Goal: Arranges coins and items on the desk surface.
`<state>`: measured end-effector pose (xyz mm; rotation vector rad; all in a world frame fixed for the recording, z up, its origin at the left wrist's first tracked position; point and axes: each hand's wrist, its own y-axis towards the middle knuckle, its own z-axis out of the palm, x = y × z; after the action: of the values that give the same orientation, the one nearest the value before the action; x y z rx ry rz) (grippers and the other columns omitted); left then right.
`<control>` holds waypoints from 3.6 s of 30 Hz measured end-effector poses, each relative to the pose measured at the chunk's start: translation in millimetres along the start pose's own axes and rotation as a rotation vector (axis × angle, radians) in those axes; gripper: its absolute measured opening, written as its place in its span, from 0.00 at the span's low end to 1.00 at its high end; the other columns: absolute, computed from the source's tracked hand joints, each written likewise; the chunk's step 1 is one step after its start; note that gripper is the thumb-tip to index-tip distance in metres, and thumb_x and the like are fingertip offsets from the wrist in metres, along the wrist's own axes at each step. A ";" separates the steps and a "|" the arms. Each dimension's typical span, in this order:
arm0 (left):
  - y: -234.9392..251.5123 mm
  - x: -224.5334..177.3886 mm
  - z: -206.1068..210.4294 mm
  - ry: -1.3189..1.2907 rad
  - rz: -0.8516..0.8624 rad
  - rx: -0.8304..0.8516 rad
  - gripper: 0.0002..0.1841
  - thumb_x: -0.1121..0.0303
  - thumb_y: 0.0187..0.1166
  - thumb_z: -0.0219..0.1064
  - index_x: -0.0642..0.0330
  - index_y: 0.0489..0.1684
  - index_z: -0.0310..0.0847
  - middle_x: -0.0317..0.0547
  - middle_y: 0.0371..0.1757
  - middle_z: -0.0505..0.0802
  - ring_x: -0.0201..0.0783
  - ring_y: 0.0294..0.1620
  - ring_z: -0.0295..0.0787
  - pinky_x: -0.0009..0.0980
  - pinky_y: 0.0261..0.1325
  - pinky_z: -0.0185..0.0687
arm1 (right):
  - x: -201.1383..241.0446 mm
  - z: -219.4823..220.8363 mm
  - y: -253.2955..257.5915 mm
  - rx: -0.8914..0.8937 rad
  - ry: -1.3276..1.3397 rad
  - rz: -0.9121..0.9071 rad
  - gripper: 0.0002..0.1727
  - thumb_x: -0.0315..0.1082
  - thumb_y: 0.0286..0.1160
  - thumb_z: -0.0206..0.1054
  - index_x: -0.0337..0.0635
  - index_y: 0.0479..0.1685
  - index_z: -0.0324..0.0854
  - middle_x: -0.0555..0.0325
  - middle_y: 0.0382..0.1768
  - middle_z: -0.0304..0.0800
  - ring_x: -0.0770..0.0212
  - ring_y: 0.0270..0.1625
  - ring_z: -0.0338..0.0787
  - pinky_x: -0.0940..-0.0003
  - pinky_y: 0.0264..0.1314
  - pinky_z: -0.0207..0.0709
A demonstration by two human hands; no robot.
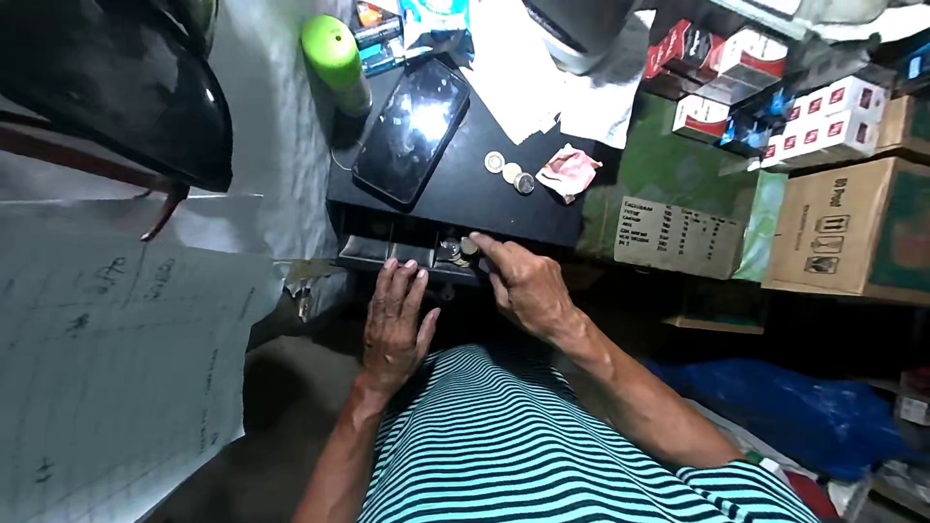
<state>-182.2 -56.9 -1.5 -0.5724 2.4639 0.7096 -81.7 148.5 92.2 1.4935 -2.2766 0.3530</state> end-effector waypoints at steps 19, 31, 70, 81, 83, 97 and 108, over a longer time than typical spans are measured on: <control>-0.2 2.9 0.8 -0.008 0.018 0.001 0.30 0.60 0.81 0.68 0.62 0.82 0.72 0.57 0.87 0.72 0.57 0.93 0.54 0.50 0.92 0.52 | -45.6 -23.9 2.5 -0.125 -0.150 0.222 0.24 0.26 0.82 0.55 0.36 0.76 0.80 0.38 0.43 0.93 0.39 0.39 0.94 0.43 0.37 0.84; -0.9 1.8 1.4 0.003 0.015 -0.009 0.30 0.60 0.82 0.67 0.62 0.82 0.72 0.58 0.86 0.73 0.58 0.93 0.54 0.51 0.93 0.52 | -38.5 -25.8 -25.1 -0.104 -0.208 0.214 0.21 0.27 0.81 0.62 0.35 0.72 0.83 0.39 0.38 0.89 0.43 0.32 0.91 0.50 0.29 0.83; 2.3 3.3 2.1 -0.007 0.011 0.000 0.30 0.60 0.82 0.67 0.62 0.82 0.72 0.56 0.88 0.71 0.56 0.93 0.54 0.49 0.92 0.53 | -27.3 -33.5 49.1 -0.065 -0.264 0.157 0.24 0.28 0.79 0.57 0.42 0.74 0.82 0.38 0.41 0.91 0.38 0.38 0.93 0.43 0.35 0.82; 2.4 2.4 3.8 -0.010 -0.006 -0.004 0.29 0.60 0.82 0.67 0.63 0.81 0.73 0.56 0.87 0.72 0.55 0.93 0.54 0.49 0.91 0.55 | -14.6 -11.3 35.2 0.043 -0.238 0.065 0.26 0.27 0.78 0.60 0.44 0.77 0.80 0.39 0.37 0.89 0.40 0.33 0.91 0.46 0.31 0.82; 2.4 2.4 2.8 -0.010 -0.007 -0.001 0.29 0.60 0.82 0.67 0.63 0.82 0.73 0.55 0.87 0.72 0.55 0.93 0.54 0.49 0.92 0.55 | -17.6 -9.0 35.4 0.037 -0.239 0.067 0.26 0.27 0.78 0.60 0.41 0.77 0.80 0.39 0.37 0.89 0.40 0.34 0.91 0.47 0.32 0.82; 5.8 2.9 3.6 -0.003 0.005 -0.005 0.29 0.61 0.82 0.67 0.63 0.81 0.73 0.56 0.87 0.73 0.56 0.93 0.55 0.49 0.92 0.56 | -22.7 -26.9 86.1 0.107 -0.299 0.146 0.27 0.29 0.80 0.57 0.49 0.80 0.78 0.35 0.47 0.90 0.35 0.44 0.92 0.39 0.42 0.80; 5.9 2.5 3.8 -0.016 -0.003 -0.007 0.28 0.60 0.82 0.67 0.63 0.80 0.74 0.56 0.87 0.73 0.56 0.93 0.55 0.49 0.92 0.54 | -9.0 -19.1 14.4 0.028 -0.115 -0.038 0.26 0.25 0.76 0.65 0.43 0.76 0.82 0.40 0.37 0.89 0.42 0.32 0.91 0.47 0.29 0.83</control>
<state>-185.8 -50.7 -3.6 -0.5714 2.4464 0.7186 -88.2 169.5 105.2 1.6069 -2.3366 0.2967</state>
